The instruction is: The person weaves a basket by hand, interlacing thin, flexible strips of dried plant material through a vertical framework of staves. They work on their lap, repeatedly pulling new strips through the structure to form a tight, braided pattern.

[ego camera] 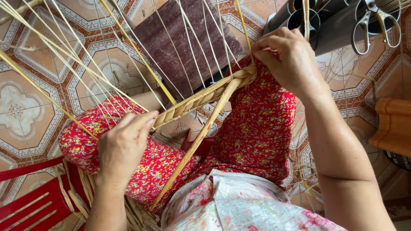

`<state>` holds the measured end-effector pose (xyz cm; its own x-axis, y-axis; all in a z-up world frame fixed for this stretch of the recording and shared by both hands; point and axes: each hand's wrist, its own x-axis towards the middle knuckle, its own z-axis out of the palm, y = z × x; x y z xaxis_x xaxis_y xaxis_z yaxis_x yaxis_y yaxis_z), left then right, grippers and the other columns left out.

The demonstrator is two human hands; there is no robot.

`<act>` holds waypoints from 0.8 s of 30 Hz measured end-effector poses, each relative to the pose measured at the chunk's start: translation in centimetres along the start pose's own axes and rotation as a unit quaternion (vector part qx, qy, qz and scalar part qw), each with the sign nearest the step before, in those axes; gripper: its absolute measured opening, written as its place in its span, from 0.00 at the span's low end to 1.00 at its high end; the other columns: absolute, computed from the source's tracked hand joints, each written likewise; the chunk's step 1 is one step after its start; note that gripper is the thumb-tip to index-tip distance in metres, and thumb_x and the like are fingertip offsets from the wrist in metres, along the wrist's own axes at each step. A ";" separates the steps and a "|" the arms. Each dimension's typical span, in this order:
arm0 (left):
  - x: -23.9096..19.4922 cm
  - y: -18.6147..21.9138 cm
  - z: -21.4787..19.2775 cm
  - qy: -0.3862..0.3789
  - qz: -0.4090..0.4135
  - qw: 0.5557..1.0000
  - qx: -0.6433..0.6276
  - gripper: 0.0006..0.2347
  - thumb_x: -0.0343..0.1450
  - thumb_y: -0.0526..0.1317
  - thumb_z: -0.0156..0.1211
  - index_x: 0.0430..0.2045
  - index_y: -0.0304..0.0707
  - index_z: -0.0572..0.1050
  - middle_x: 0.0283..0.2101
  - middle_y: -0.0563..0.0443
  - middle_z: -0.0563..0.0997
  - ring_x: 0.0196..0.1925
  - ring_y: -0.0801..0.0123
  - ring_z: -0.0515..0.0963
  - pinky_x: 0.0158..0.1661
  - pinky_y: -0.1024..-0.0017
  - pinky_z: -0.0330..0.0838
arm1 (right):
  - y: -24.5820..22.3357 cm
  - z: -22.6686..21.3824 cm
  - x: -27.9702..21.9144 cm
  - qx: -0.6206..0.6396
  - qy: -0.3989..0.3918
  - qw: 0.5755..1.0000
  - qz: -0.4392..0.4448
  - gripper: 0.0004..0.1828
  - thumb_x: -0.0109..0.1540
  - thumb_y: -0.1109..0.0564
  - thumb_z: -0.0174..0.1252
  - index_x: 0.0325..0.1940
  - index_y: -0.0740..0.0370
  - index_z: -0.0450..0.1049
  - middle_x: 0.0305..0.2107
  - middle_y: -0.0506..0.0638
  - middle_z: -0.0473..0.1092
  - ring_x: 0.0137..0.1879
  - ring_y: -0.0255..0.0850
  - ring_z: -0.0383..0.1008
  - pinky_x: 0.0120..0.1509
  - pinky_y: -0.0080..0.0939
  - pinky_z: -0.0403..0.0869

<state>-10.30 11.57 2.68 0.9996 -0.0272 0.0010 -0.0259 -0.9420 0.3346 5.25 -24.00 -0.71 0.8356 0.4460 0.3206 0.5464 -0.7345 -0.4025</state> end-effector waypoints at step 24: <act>9.2 6.9 5.8 -0.142 0.182 0.946 -0.226 0.09 0.73 0.32 0.59 0.46 0.31 0.78 0.33 0.41 0.83 0.31 0.63 0.86 0.36 0.69 0.86 | -4.4 -1.1 1.0 0.196 -0.053 0.975 -0.086 0.16 0.66 0.64 0.62 0.59 0.66 0.77 0.43 0.55 0.79 0.43 0.42 0.81 0.45 0.39 0.79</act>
<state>-1.36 2.86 -0.46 0.8809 -0.4717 -0.0388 -0.2973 -0.6153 0.7301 3.65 -20.86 2.29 0.7194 0.6115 0.3294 0.6410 -0.4018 -0.6540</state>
